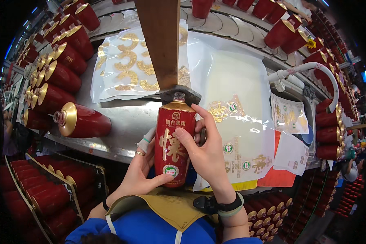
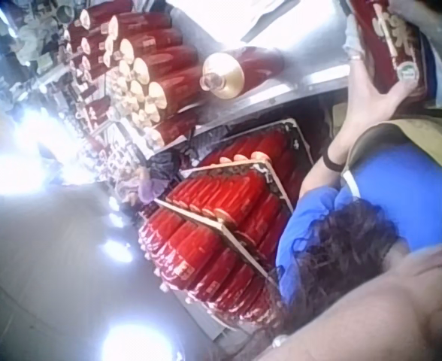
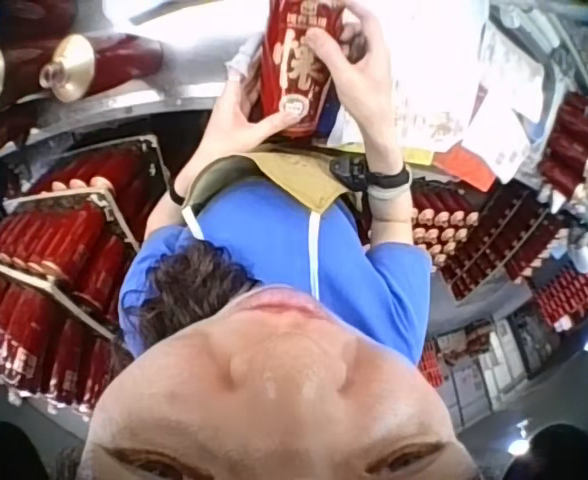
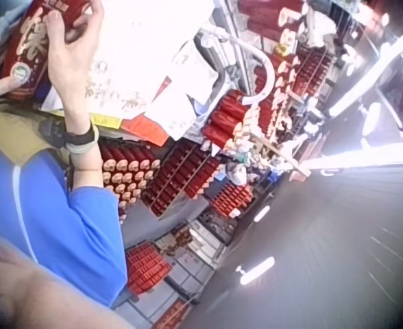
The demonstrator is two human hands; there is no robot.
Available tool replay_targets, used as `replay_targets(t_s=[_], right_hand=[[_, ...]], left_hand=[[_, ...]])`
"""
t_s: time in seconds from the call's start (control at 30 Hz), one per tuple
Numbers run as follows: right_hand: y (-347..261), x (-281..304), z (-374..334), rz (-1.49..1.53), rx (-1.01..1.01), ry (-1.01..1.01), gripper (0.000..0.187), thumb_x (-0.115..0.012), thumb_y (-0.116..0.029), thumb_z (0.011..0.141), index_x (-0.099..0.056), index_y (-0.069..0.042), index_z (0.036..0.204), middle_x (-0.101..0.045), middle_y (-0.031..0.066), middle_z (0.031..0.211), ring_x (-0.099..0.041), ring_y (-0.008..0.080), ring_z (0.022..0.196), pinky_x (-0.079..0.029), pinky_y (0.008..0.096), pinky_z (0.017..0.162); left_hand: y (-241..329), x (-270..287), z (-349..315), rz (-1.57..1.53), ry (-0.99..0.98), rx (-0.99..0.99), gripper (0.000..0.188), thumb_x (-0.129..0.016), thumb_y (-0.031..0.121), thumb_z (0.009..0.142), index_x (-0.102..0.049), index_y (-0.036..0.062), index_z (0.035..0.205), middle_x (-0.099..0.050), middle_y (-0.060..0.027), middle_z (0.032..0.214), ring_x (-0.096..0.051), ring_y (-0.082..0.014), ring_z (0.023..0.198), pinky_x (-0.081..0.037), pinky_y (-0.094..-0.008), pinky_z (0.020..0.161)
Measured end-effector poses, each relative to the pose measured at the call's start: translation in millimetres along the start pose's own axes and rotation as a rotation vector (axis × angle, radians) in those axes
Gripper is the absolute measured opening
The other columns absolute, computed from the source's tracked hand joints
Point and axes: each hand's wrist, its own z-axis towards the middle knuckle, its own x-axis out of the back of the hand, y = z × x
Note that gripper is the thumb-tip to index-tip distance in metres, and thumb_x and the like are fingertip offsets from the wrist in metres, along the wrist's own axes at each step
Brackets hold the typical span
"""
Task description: Applying gold-colored decorative decals to red ceramic liquor bottles using a wet sponge and water basin.
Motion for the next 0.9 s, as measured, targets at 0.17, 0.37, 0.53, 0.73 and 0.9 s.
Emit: replay_targets(t_s=[0.17, 0.37, 0.53, 0.73, 0.9], right_hand=[[0, 0, 0, 0.01, 0.002, -0.005, 0.061, -0.078, -0.015, 0.091, -0.051, -0.003, 0.144, -0.046, -0.0044, 0.089, -0.044, 0.0043, 0.076, -0.039, 0.0196, 0.068], [1, -1, 1, -0.001, 0.013, 0.006, 0.06, -0.078, -0.015, 0.091, -0.052, -0.003, 0.144, -0.047, -0.0047, 0.089, -0.044, 0.0039, 0.075, -0.039, 0.0194, 0.067], [1, 0, 0, 0.016, -0.006, 0.0, 0.062, -0.078, -0.018, 0.092, -0.05, -0.002, 0.145, -0.048, -0.0049, 0.089, -0.043, 0.0037, 0.077, -0.039, 0.0195, 0.07], [0, 12, -23, 0.185, 0.07, 0.081, 0.05, -0.056, -0.016, 0.105, -0.042, -0.003, 0.151, -0.053, 0.0019, 0.107, -0.05, 0.0091, 0.098, -0.041, 0.0227, 0.09], [3, 21, -71, 0.076, 0.207, 0.135, 0.028, -0.053, -0.006, 0.104, -0.056, 0.003, 0.13, -0.06, 0.0046, 0.117, -0.054, 0.01, 0.108, -0.041, 0.0247, 0.096]], left_hand=[[0, 1, 1, 0.0, -0.004, -0.009, 0.11, -0.082, 0.005, 0.083, -0.004, -0.0009, 0.161, -0.021, -0.022, 0.163, -0.027, -0.0292, 0.153, -0.025, -0.0439, 0.125], [-1, -1, 0, 0.018, -0.001, -0.008, 0.109, -0.081, 0.004, 0.083, -0.005, -0.0021, 0.161, -0.021, -0.0222, 0.163, -0.027, -0.0294, 0.153, -0.025, -0.0439, 0.125], [1, -2, -1, -0.013, 0.006, -0.011, 0.109, -0.08, 0.003, 0.083, -0.005, 0.0002, 0.162, -0.021, -0.0212, 0.164, -0.026, -0.0293, 0.153, -0.025, -0.0439, 0.125], [-1, 4, -2, -0.248, -0.012, 0.003, 0.1, -0.076, 0.001, 0.089, -0.007, -0.0028, 0.16, -0.021, -0.0211, 0.163, -0.025, -0.0281, 0.152, -0.024, -0.0425, 0.125], [-8, 10, -1, -0.173, -0.054, -0.031, 0.101, -0.079, 0.005, 0.087, -0.009, -0.0051, 0.159, -0.025, -0.0231, 0.161, -0.028, -0.0275, 0.151, -0.026, -0.0415, 0.125]])
